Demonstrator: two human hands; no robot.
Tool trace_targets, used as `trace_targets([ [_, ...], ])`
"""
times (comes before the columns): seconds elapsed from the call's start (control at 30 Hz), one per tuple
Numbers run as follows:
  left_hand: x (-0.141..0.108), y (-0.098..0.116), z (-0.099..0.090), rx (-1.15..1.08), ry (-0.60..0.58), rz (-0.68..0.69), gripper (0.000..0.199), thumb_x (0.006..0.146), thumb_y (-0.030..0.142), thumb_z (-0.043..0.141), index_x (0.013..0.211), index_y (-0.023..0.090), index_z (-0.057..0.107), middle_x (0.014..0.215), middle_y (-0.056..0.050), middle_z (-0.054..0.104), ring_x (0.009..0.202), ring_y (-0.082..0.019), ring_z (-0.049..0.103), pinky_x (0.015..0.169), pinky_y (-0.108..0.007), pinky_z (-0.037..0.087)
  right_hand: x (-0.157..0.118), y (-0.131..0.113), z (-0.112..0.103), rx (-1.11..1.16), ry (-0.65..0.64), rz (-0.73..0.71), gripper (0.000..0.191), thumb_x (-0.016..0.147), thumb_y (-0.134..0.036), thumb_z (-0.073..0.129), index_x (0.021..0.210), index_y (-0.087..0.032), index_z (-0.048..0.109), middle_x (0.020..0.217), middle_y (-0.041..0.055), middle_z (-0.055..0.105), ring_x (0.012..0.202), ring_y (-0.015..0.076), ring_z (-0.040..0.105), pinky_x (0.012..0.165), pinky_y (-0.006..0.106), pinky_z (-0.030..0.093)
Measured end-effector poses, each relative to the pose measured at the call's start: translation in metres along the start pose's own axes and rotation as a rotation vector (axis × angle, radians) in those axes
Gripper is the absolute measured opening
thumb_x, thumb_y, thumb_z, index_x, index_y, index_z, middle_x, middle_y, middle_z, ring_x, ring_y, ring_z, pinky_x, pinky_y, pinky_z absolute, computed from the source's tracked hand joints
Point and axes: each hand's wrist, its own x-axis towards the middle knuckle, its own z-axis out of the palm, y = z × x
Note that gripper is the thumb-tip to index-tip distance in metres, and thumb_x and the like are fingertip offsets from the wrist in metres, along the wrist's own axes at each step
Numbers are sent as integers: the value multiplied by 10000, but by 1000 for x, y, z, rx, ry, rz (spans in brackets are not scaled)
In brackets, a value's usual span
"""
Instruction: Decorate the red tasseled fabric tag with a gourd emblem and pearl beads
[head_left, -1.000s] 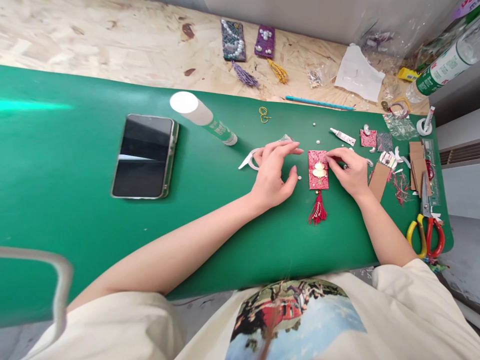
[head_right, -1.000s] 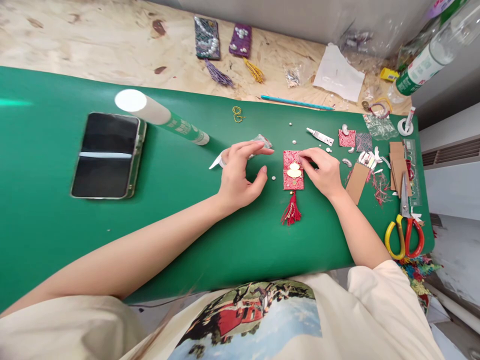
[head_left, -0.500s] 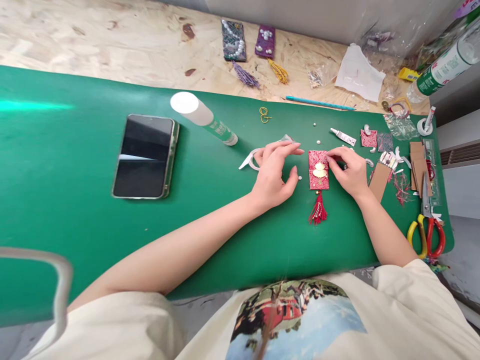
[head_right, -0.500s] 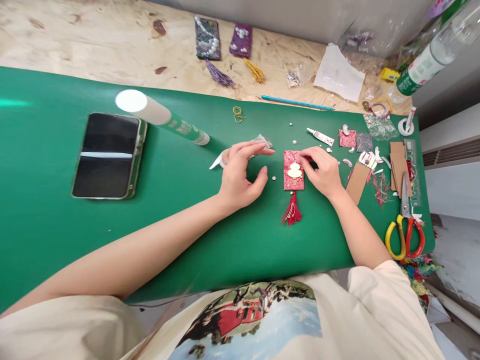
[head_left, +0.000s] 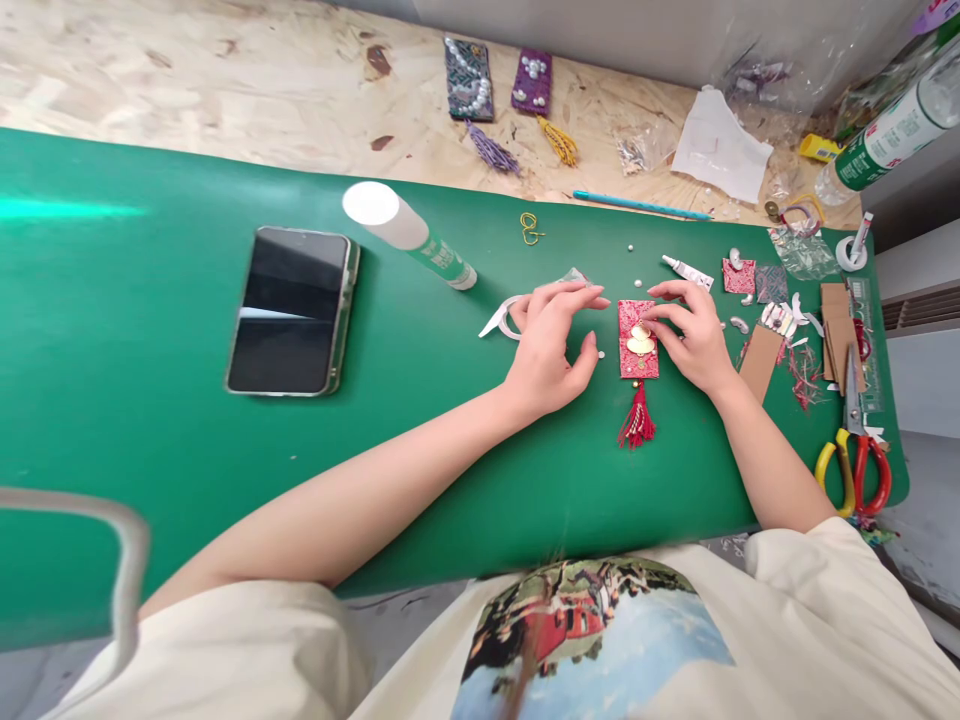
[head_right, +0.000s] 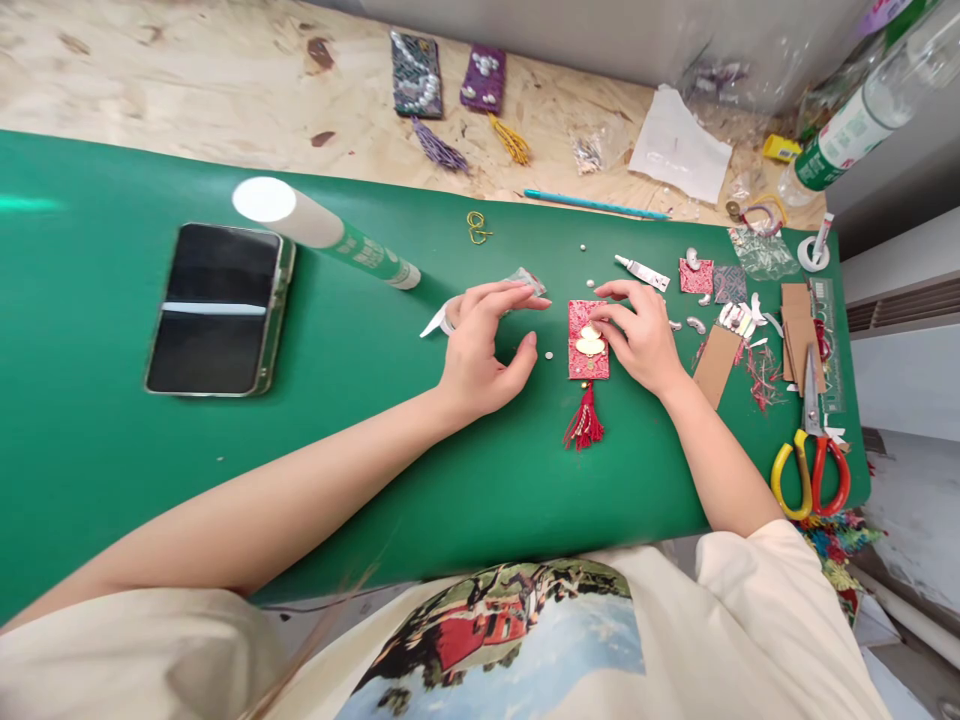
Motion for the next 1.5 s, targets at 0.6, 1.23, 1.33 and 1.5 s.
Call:
trace_targets([
  [0.6, 1, 0, -1, -18, 14, 38, 455, 866, 101, 520, 1303, 217, 472, 1138, -61, 732, 1191, -256, 590, 994, -451, 410, 2, -4, -2, -39, -93, 93, 109, 953, -275, 586, 935, -248, 690, 1178, 65, 693, 1133, 250, 619, 970, 450, 422],
  [1.23, 0, 0, -2, -13, -66, -54, 496, 827, 135, 525, 1310, 241, 488, 1150, -72, 730, 1219, -295, 568, 1026, -503, 365, 5, -5, -2, -18, -96, 134, 114, 939, -326, 621, 921, -252, 706, 949, 20, 772, 942, 228, 656, 937, 430, 418],
  [1.33, 1, 1, -2, -18, -68, -62, 487, 827, 138, 523, 1303, 235, 493, 1150, -74, 731, 1225, -292, 564, 1028, -496, 363, 5, -5, -2, -15, -91, 128, 104, 934, -312, 627, 913, -253, 711, 943, 17, 775, 938, 225, 661, 934, 425, 423],
  [1.5, 1, 1, -1, -10, -38, -22, 434, 858, 134, 505, 1282, 226, 484, 1139, -68, 737, 1212, -269, 579, 1003, -463, 386, 5, -5, -1, -10, -76, 123, 81, 926, -291, 643, 908, -256, 714, 931, 9, 781, 928, 219, 671, 935, 418, 431],
])
